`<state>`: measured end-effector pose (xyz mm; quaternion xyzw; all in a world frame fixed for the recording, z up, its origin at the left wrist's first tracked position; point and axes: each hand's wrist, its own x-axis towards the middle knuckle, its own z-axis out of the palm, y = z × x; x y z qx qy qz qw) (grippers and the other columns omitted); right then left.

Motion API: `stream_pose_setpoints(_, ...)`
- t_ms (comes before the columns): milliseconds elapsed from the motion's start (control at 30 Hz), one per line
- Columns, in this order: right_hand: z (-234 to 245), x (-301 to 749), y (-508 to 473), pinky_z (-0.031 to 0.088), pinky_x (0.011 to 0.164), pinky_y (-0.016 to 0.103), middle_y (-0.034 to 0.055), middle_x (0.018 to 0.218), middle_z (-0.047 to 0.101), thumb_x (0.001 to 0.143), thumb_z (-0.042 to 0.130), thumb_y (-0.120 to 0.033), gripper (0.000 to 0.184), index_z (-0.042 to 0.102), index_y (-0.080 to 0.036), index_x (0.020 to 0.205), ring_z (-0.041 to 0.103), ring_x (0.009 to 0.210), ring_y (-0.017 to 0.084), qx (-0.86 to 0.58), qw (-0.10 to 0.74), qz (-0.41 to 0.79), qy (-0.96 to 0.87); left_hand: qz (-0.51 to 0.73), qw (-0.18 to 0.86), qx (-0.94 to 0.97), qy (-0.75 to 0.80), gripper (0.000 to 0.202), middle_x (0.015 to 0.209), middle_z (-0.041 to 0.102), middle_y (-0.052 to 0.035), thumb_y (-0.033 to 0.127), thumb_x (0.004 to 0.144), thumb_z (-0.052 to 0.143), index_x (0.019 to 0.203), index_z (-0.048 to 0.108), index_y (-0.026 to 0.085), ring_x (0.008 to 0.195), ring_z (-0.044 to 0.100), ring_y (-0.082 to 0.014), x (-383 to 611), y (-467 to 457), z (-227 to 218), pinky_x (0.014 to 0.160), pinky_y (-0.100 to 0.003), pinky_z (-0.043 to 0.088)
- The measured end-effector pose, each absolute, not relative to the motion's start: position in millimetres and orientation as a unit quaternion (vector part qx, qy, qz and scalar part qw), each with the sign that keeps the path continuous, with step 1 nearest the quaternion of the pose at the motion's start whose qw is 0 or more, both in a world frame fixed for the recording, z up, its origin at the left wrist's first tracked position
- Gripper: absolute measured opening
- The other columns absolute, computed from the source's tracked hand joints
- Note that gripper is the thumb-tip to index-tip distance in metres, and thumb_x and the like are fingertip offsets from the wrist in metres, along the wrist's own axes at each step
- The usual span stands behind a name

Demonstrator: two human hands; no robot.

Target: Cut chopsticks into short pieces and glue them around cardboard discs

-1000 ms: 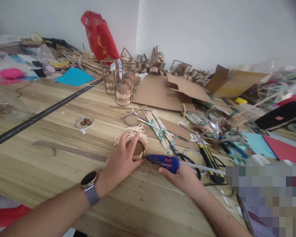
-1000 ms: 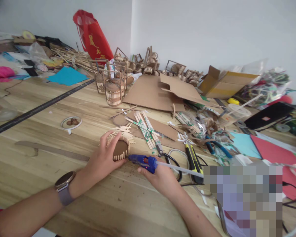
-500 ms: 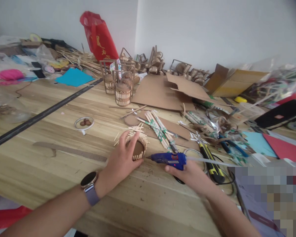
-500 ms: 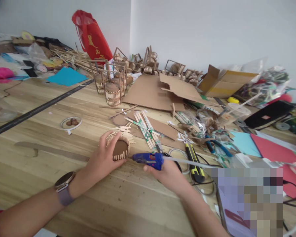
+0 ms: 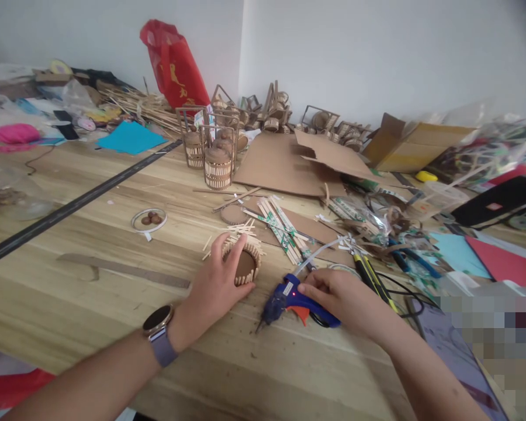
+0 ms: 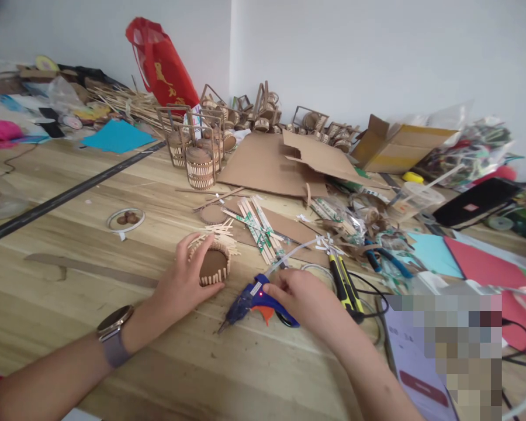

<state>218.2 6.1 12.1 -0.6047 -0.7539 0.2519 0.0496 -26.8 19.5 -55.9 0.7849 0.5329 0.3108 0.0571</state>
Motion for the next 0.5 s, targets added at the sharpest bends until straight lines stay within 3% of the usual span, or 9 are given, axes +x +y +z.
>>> stream_pose_setpoints(133, 19, 190, 24, 0.042, 0.061, 0.026, 0.0055, 0.079, 0.071, 0.088, 0.058, -0.023, 0.014, 0.068, -0.020, 0.079, 0.064, 0.071, 0.019, -0.597, 0.012, 0.117, -0.794, 0.311, 0.059, 0.783, 0.535, 0.101, 0.141, 0.030, -0.0166, 0.025, 0.064, 0.084, 0.146, 0.025, 0.027, 0.129, 0.043, -0.0391, -27, 20, -56, 0.098, -0.054, 0.049)
stream_pose_setpoints(233, 13, 168, 45, 0.043, 0.072, 0.026, 0.0079, 0.089, 0.073, 0.087, 0.058, -0.016, 0.011, 0.069, -0.018, 0.085, 0.065, 0.085, 0.021, -0.567, 0.016, 0.103, -0.817, 0.305, 0.056, 0.786, 0.535, 0.101, 0.142, 0.029, -0.0170, 0.025, 0.065, 0.084, 0.146, 0.024, 0.028, 0.128, 0.044, -0.0399, -27, 19, -57, 0.094, -0.053, 0.052)
stream_pose_setpoints(400, -5, 149, 79, 0.042, 0.074, 0.025, 0.0097, 0.099, 0.071, 0.087, 0.060, -0.015, 0.021, 0.065, -0.015, 0.107, 0.064, 0.091, 0.020, -0.536, 0.036, 0.096, -0.838, 0.306, 0.064, 0.785, 0.535, 0.100, 0.142, 0.030, -0.0181, 0.024, 0.066, 0.083, 0.146, 0.024, 0.026, 0.127, 0.046, -0.0385, -27, 19, -58, 0.092, -0.051, 0.053)
stream_pose_setpoints(500, -8, 147, 90, 0.041, 0.074, 0.024, 0.0080, 0.100, 0.070, 0.087, 0.058, -0.013, 0.020, 0.066, -0.016, 0.105, 0.063, 0.092, 0.019, -0.513, 0.041, 0.095, -0.852, 0.308, 0.068, 0.784, 0.535, 0.100, 0.142, 0.030, -0.0181, 0.024, 0.066, 0.083, 0.146, 0.024, 0.027, 0.127, 0.046, -0.0393, -27, 20, -59, 0.092, -0.053, 0.053)
